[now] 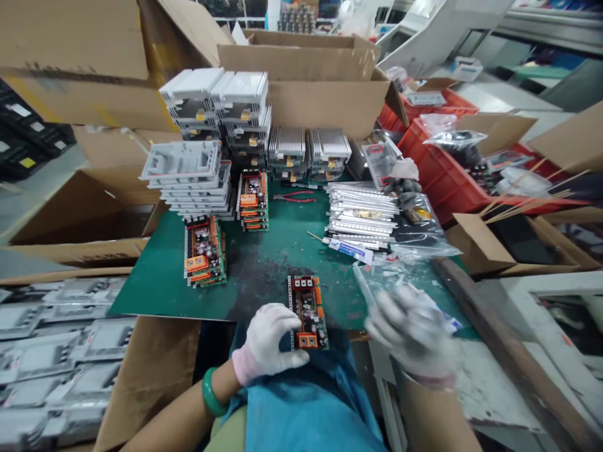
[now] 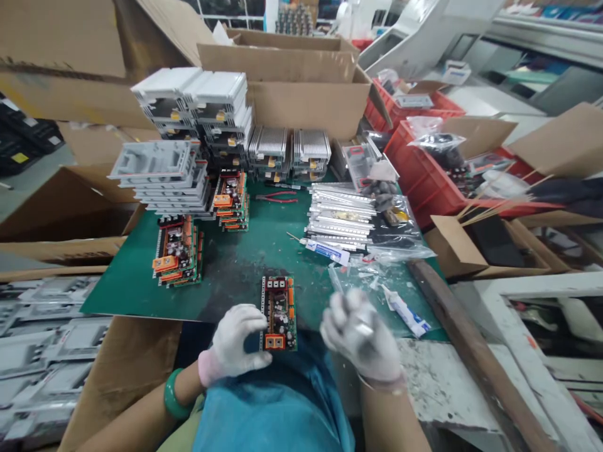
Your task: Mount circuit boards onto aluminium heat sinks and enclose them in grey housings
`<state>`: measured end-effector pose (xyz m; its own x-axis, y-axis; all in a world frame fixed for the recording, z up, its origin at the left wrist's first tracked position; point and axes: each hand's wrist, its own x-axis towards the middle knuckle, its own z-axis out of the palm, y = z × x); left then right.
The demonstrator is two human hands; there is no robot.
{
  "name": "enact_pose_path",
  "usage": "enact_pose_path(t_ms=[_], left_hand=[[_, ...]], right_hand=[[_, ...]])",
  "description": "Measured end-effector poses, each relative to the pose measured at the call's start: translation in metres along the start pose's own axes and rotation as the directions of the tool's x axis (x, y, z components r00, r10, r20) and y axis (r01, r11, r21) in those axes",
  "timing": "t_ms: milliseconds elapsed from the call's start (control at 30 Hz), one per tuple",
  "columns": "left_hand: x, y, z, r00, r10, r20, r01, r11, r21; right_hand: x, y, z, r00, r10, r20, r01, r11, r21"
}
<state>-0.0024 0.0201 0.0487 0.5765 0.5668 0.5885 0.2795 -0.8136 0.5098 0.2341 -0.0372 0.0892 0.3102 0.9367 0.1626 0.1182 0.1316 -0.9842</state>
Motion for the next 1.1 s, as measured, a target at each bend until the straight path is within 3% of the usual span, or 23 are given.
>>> enact_pose_path(t_ms=[133, 200, 300, 433, 633, 833, 1100], left_hand=[[-0.010, 0.004, 0.014, 0.990, 0.137, 0.018, -0.138, 0.981, 0.135], [-0.013, 0.003, 0.019, 0.985, 0.170, 0.004, -0.169, 0.974, 0.148], [-0.018, 0.002, 0.021, 0.985, 0.171, -0.024, -0.164, 0.972, 0.165], [-0.026, 0.000, 0.022, 0.999, 0.038, 0.026, -0.044, 0.966, 0.256], [-0.035, -0.004, 0.035, 0.999, 0.032, -0.018, -0.026, 0.961, 0.277], [-0.037, -0.006, 0.039, 0.996, 0.060, -0.060, -0.041, 0.959, 0.280], [-0.040, -0.009, 0.040, 0.996, 0.082, -0.045, -0.067, 0.958, 0.277]], right_hand=[[0.009, 0.010, 0.027, 0.970, 0.242, 0.035, -0.245, 0.960, 0.138], [0.015, 0.016, 0.038, 0.962, 0.272, -0.024, -0.268, 0.956, 0.120], [0.022, 0.022, 0.045, 0.977, 0.203, -0.056, -0.202, 0.979, 0.035], [0.028, 0.026, 0.043, 0.990, 0.140, -0.024, -0.142, 0.986, -0.093], [0.031, 0.021, 0.049, 0.998, 0.039, -0.059, -0.050, 0.976, -0.211], [0.034, 0.015, 0.055, 0.999, -0.032, 0.004, 0.032, 0.937, -0.348], [0.040, 0.013, 0.063, 0.950, -0.258, 0.177, 0.312, 0.813, -0.492]])
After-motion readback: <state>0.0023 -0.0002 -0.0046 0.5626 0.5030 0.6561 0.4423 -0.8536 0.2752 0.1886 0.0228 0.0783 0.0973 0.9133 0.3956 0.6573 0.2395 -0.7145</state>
